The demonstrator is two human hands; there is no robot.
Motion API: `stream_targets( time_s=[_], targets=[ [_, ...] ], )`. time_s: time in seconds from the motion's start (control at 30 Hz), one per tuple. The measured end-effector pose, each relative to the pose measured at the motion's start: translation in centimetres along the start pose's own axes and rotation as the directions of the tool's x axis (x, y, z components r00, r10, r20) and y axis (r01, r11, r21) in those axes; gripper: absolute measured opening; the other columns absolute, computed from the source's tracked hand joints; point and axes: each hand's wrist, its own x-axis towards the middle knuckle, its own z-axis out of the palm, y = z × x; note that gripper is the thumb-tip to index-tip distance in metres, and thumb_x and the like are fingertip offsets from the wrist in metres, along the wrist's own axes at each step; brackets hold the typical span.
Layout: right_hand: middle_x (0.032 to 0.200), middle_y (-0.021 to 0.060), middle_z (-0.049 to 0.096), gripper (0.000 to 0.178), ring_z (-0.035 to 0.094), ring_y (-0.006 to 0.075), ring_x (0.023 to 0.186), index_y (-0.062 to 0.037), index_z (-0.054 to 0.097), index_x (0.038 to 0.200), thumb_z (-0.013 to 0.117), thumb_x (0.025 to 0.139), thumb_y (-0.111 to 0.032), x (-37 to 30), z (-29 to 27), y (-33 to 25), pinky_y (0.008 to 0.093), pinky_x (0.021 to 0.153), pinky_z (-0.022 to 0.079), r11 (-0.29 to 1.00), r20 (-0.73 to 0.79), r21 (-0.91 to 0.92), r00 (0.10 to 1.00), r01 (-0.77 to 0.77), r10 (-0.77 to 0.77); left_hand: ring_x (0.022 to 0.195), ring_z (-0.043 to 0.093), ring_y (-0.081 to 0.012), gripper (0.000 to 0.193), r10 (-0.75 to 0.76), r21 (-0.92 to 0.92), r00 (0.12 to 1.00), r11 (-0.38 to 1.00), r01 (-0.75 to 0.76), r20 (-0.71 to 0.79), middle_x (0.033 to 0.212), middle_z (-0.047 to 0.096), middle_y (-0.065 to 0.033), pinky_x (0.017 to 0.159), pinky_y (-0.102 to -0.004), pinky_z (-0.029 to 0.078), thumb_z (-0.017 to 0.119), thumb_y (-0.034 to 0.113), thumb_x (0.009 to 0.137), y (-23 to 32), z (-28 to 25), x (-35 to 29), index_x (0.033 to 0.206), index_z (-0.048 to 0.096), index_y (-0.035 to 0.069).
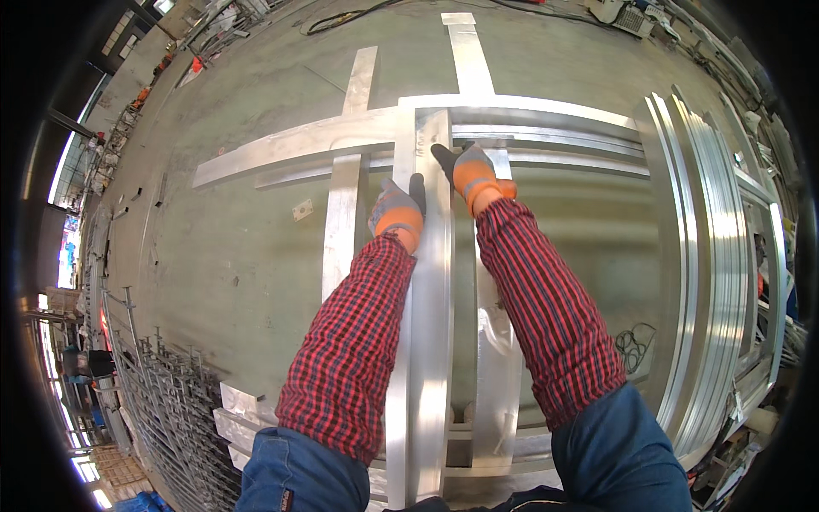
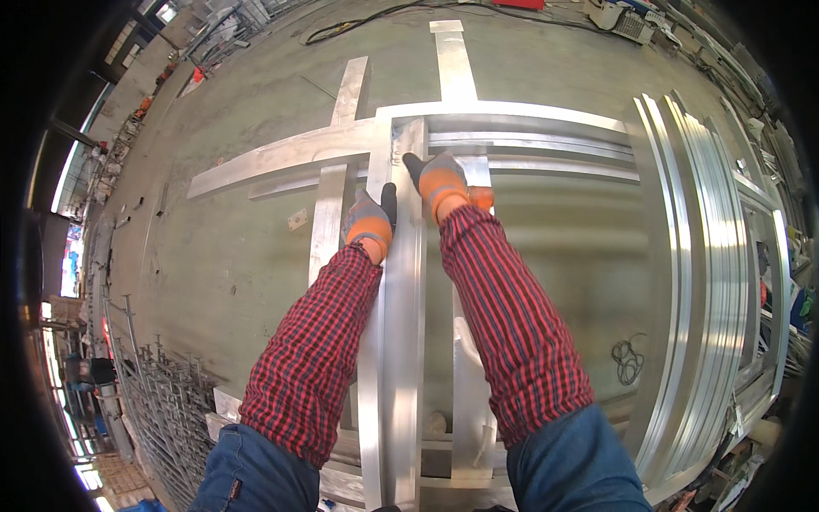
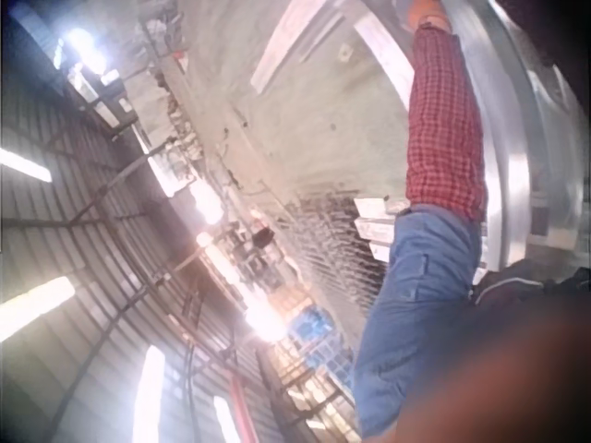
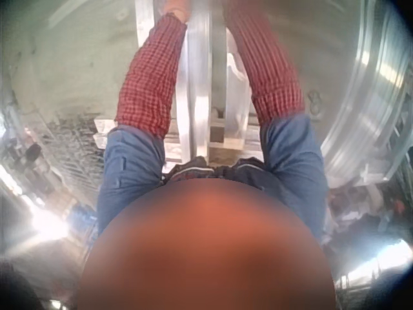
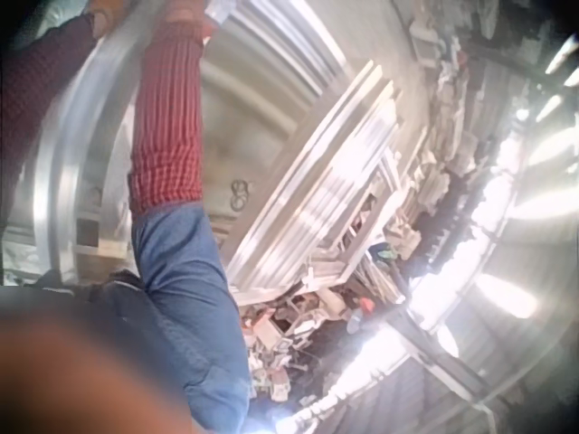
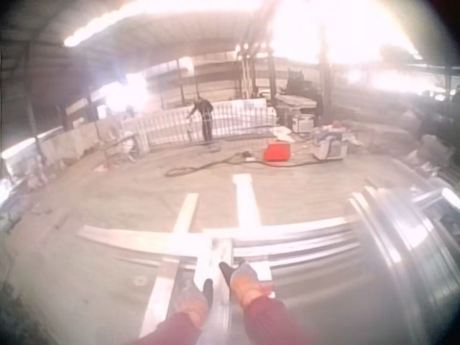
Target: The person aligns aluminum frame pieces on a workbench, uses a rubber mallet to tap joints into alignment, and tack welds the intersections with a handheld welding torch. The person flips the frame to access different sides and continues welding along the seams.
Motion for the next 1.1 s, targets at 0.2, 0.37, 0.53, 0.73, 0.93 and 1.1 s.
stream_targets(
  time_s=[0.2,0.37,0.53,0.73,0.93,1.1],
  targets=[
    [0.122,0.0336,0.079,0.081,0.075,0.0514,0.118,0.0087,0.081,0.120,0.074,0.096,-0.068,4.8,3.5,0.7,0.0518,0.101,0.060,0.998,0.040,0.030,0.997,0.062,-0.063,0.131,0.072,-0.0456,0.073,-0.051,-0.003,0.998,0.999,0.051,0.036,0.139,0.076,-0.0253,0.111,-0.0555,0.056,0.046,0.069,0.112,0.3,-0.3,-0.3,0.139,0.063,0.003],
    [0.120,0.0364,0.079,0.081,0.075,0.0532,0.117,0.0104,0.080,0.117,0.078,0.094,-0.068,4.9,4.2,2.0,0.0524,0.102,0.060,0.992,-0.015,0.013,0.992,0.122,-0.122,0.129,0.073,-0.0466,0.072,-0.045,-0.040,0.999,0.998,0.046,0.019,0.136,0.077,-0.0267,0.111,-0.0569,0.055,0.047,0.068,0.112,0.4,-0.5,-0.1,0.139,0.063,0.003],
    [0.115,0.0301,0.083,0.085,0.078,0.0478,0.111,0.0082,0.083,0.120,0.076,0.092,-0.072,4.5,3.7,2.3,0.0470,0.095,0.060,0.986,0.077,0.133,0.991,0.098,-0.109,0.130,0.072,-0.0464,0.070,-0.070,-0.003,0.996,0.998,0.070,0.051,0.139,0.076,-0.0250,0.111,-0.0576,0.054,0.046,0.067,0.112,0.4,0.0,0.2,0.142,0.063,0.006],
    [0.106,0.0297,0.083,0.086,0.080,0.0459,0.103,0.0102,0.083,0.111,0.076,0.092,-0.073,4.5,4.1,2.9,0.0475,0.091,0.061,0.976,-0.074,0.046,0.975,0.212,-0.208,0.132,0.072,-0.0443,0.073,-0.033,0.013,0.999,0.999,0.033,0.026,0.143,0.074,-0.0237,0.111,-0.0554,0.055,0.043,0.068,0.113,0.1,0.1,0.3,0.145,0.064,0.005],
    [0.124,0.0362,0.077,0.086,0.072,0.0534,0.123,0.0077,0.082,0.117,0.065,0.098,-0.074,3.2,1.9,1.4,0.0522,0.108,0.056,0.986,0.110,-0.059,0.983,0.157,-0.150,0.147,0.060,-0.0438,0.076,0.151,-0.031,0.974,0.987,-0.158,-0.170,0.162,0.060,-0.0253,0.122,-0.0533,0.047,0.058,0.062,0.109,0.2,-0.1,-1.1,0.156,0.057,0.002],
    [0.119,0.0258,0.080,0.070,0.077,0.0435,0.111,0.0024,0.074,0.129,0.075,0.100,-0.062,-6.6,-5.6,6.6,0.0490,0.099,0.059,0.978,-0.185,0.077,0.967,0.193,-0.176,0.162,0.041,-0.0403,0.095,0.518,0.149,0.853,0.850,-0.506,-0.064,0.176,0.045,-0.0186,0.133,-0.0569,0.034,0.074,0.069,0.097,0.6,-1.0,-4.0,0.163,0.055,0.003]
  ],
)
